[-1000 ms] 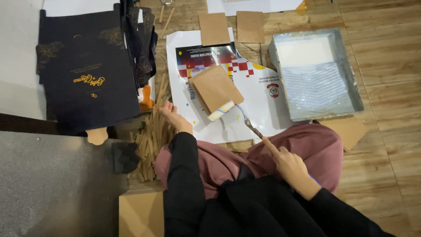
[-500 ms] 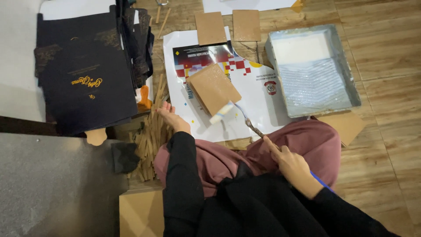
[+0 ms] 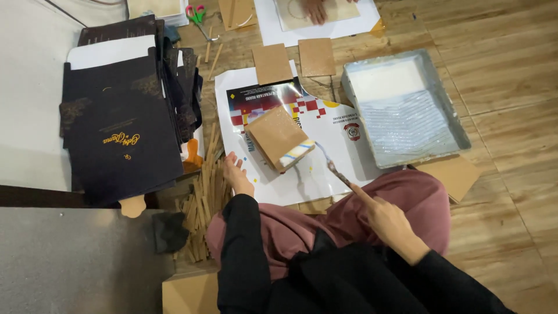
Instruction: Applying adhesive to cardboard pieces using a roller and assembling them into stacks or folded shapes.
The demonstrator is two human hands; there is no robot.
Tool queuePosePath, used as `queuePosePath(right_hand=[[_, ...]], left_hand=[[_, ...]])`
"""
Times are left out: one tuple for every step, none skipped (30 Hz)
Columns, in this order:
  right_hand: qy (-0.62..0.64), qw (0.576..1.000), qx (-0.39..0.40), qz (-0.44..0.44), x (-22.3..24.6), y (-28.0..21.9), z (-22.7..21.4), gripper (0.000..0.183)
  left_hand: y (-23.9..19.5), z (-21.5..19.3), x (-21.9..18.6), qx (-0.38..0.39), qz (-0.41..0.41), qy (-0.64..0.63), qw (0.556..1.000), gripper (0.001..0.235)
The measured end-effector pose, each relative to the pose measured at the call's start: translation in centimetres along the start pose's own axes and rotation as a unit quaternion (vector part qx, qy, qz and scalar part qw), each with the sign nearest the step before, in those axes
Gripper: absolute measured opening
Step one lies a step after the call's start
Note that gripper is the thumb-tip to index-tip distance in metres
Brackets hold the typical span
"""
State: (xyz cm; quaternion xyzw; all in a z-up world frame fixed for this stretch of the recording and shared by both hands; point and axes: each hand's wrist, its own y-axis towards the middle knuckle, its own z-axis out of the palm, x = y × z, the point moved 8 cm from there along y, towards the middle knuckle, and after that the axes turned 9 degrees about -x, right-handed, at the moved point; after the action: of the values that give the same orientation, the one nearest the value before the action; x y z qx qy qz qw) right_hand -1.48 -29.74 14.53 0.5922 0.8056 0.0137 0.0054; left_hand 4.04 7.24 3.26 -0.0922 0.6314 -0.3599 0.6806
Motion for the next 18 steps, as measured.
queuePosePath(right_hand=[[0.001,1.0,0.0,0.001,0.5,0.5,0.7,0.063],[0.026,1.0,-0.002,0.0,1.1,1.1,1.4,0.062],[0.05,0.999,-0.004,-0.001,1.7,1.7,2.0,0.06],[0.051,0.999,-0.004,-0.001,1.7,2.1,2.4,0.06],[0.044,0.999,-0.004,-0.002,1.9,2.4,2.8,0.063],[0.038,0.999,-0.004,-0.003,2.0,2.7,3.3,0.065],[0.038,0.999,0.0,-0.003,1.9,2.7,3.3,0.065],[0.032,0.999,0.006,-0.007,1.8,2.7,3.4,0.064],[0.027,1.0,0.011,-0.011,1.7,2.7,3.4,0.062],[0.028,0.999,0.015,-0.01,1.4,2.1,3.5,0.062],[0.006,1.0,0.0,-0.016,1.1,1.5,3.3,0.061],[-0.016,0.999,-0.016,-0.023,0.7,1.0,3.0,0.06],[-0.018,0.999,-0.015,-0.024,0.8,0.5,1.6,0.06],[-0.005,1.0,0.022,-0.008,0.7,-0.2,0.8,0.062],[0.008,0.998,0.056,0.008,0.6,-0.8,-0.1,0.063],[0.007,0.999,0.053,0.008,0.0,-1.0,-0.8,0.063],[0.062,0.993,0.099,0.035,-0.7,-1.5,-0.7,0.062],[0.118,0.981,0.144,0.063,-1.4,-2.1,-0.6,0.061]], left_hand=[[-0.1,-0.1,0.0,0.0,0.0,0.001,1.0,0.031],[-0.1,-0.1,0.0,0.004,0.002,0.002,1.0,0.033],[-0.2,-0.1,-0.1,0.008,0.003,0.002,1.0,0.035],[0.0,0.1,-0.1,0.008,0.003,0.002,1.0,0.035],[0.2,0.0,0.2,0.011,0.001,0.008,1.0,0.035],[0.4,0.0,0.4,0.013,-0.001,0.014,1.0,0.036],[0.1,0.0,0.3,0.011,-0.003,0.017,1.0,0.036],[-0.1,0.1,0.2,0.017,-0.003,0.018,1.0,0.037],[-0.3,0.4,-0.1,0.024,-0.002,0.02,1.0,0.039],[0.0,0.2,0.2,0.022,-0.004,0.023,0.999,0.039],[0.3,0.3,0.4,0.028,0.0,0.02,0.999,0.039],[0.6,0.3,0.6,0.034,0.004,0.017,0.999,0.039],[0.5,0.3,0.6,0.032,0.002,0.016,0.999,0.039],[0.3,0.2,0.5,0.031,-0.001,0.021,0.999,0.038],[0.2,0.5,0.3,0.032,-0.003,0.025,0.999,0.037],[0.4,0.4,0.5,0.033,-0.003,0.022,0.999,0.037],[0.5,0.5,0.6,0.035,-0.003,0.023,0.999,0.039],[0.7,0.5,0.7,0.037,-0.003,0.024,0.999,0.041]])
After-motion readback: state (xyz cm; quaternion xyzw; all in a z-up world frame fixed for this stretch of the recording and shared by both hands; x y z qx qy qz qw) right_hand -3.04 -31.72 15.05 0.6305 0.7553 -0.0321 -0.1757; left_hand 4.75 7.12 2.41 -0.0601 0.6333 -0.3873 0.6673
